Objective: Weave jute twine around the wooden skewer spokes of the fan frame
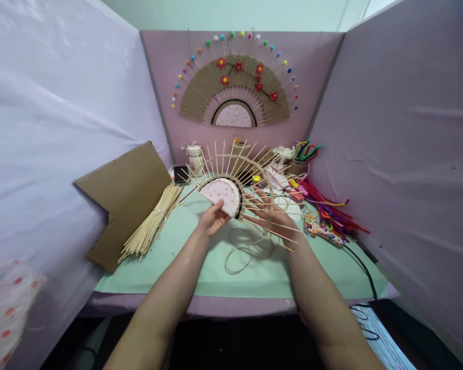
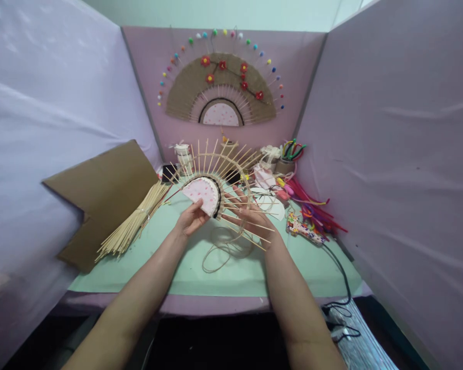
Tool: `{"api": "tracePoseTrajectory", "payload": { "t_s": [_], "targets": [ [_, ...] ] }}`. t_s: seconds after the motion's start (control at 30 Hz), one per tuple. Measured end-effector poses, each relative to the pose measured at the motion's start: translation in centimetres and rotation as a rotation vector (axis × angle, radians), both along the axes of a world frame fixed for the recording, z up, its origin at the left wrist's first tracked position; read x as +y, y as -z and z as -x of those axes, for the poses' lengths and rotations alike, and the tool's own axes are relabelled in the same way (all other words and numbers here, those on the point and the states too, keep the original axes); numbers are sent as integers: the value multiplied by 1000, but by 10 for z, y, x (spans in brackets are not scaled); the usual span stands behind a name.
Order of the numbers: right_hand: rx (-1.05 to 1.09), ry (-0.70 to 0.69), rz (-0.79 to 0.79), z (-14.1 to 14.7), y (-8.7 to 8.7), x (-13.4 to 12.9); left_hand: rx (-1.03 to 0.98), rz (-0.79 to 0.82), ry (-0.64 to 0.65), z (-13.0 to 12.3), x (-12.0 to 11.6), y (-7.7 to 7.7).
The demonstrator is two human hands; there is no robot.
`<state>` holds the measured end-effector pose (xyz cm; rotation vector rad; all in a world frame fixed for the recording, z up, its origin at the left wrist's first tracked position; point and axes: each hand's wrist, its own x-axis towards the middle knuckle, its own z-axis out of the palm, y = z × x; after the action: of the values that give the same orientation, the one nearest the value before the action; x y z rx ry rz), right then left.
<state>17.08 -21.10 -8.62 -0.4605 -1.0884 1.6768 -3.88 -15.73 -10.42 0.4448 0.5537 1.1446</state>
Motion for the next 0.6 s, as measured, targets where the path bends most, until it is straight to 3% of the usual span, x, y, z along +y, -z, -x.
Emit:
{"api": "tracePoseTrajectory", "payload": {
  "t_s": [0.13, 0.33, 0.6],
  "targets": [
    [-56, 29, -38, -15, 2, 4, -35, -13, -39, 3, 2, -3],
    [-73, 350, 19, -17, 14, 26, -6, -15, -34, 4, 1, -2],
    [2, 300, 77, -10, 17, 27, 26, -6, -33, 1, 0, -1]
  ]
}}
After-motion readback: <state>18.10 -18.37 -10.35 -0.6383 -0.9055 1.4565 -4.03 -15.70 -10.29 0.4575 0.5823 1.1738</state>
